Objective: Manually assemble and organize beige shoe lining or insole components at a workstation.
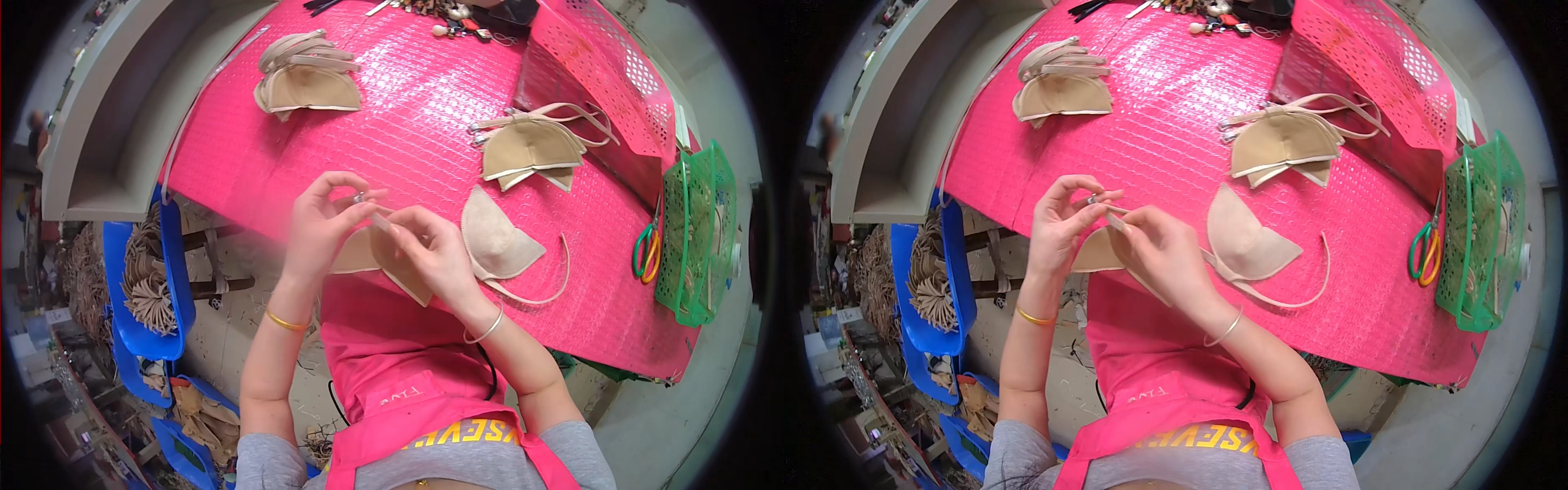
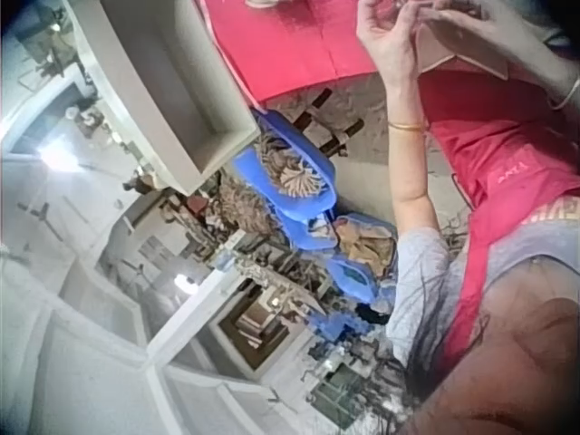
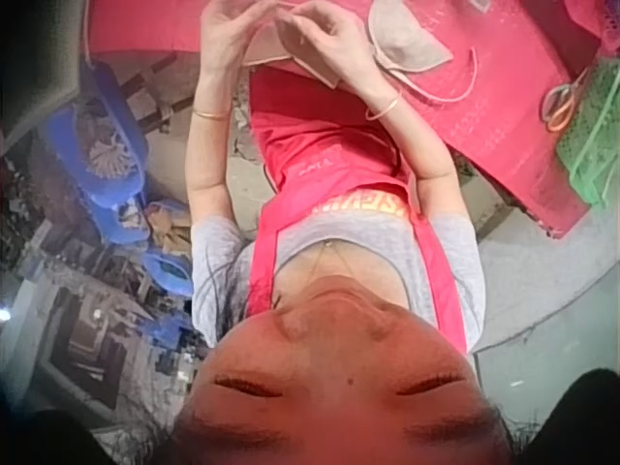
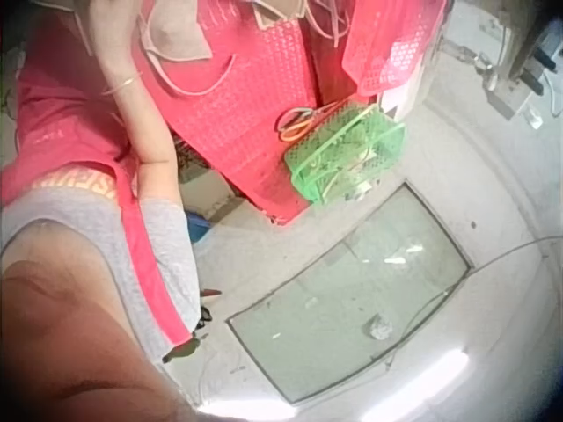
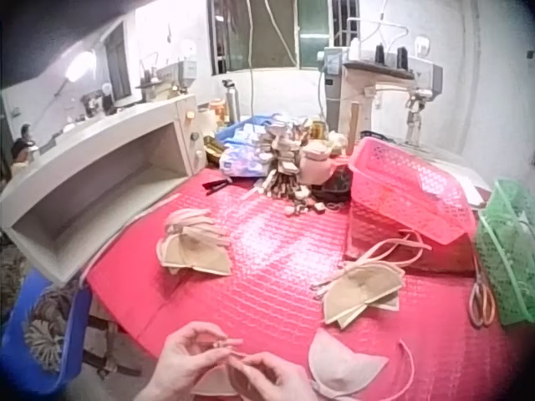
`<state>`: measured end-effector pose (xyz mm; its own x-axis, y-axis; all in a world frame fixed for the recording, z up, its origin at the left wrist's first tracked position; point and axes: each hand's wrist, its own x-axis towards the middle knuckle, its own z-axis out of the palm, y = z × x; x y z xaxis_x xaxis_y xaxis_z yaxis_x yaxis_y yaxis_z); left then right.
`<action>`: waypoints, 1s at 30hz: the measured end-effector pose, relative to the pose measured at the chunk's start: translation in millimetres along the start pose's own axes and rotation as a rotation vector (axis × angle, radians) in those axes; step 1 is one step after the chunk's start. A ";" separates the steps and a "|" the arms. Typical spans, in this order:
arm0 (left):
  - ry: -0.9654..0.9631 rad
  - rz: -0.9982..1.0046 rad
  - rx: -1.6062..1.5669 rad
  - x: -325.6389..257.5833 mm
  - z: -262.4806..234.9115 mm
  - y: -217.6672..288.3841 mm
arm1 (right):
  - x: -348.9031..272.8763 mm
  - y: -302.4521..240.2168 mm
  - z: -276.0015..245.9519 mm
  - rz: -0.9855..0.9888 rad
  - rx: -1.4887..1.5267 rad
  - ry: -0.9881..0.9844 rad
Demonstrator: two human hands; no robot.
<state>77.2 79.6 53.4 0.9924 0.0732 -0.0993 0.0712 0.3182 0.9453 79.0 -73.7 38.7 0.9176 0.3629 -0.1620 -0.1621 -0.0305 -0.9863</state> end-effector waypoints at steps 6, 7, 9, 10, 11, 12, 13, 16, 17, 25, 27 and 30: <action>-0.059 -0.064 -0.148 -1.8 -11.2 -6.9 | -0.4 -13.8 9.8 0.065 0.103 0.014; -0.058 -0.063 -0.147 -3.0 -13.2 -5.3 | 0.2 -14.7 11.5 0.064 0.103 0.013; -0.081 -0.134 -0.065 -5.7 -16.0 -0.4 | 1.5 -15.4 13.9 0.044 0.169 0.047; -0.079 -0.132 -0.066 -6.3 -16.0 2.2 | 2.0 -14.5 14.5 0.044 0.168 0.045; -0.098 -0.175 -0.113 -6.9 -15.7 5.2 | 2.6 -12.9 14.8 0.017 0.127 0.031; -0.117 -0.218 -0.160 -7.7 -15.3 7.8 | 2.5 -11.8 14.8 -0.010 0.085 0.018; -0.116 -0.217 -0.161 -7.9 -16.4 9.8 | 2.6 -10.8 14.2 -0.010 0.084 0.017; -0.195 -0.195 -0.067 -6.6 -21.9 12.1 | 2.6 -7.5 10.8 -0.021 0.119 0.014; -0.180 -0.132 0.028 -6.0 -24.0 9.0 | 2.1 -6.6 9.5 -0.023 0.081 0.003; -0.068 0.026 0.281 -11.8 -9.8 6.8 | 1.5 -8.2 16.9 -0.056 0.067 0.036; -0.047 -0.052 0.148 -11.9 -8.5 6.6 | 3.2 -9.2 18.9 -0.062 0.091 0.053; 0.080 -0.061 0.102 -8.1 -4.6 12.4 | 2.3 -14.1 21.4 -0.042 0.188 0.026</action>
<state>69.6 87.3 64.5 0.9750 0.1325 -0.1782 0.1452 0.2268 0.9630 75.7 -52.5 52.9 0.9337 0.3359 -0.1244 -0.1864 0.1593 -0.9695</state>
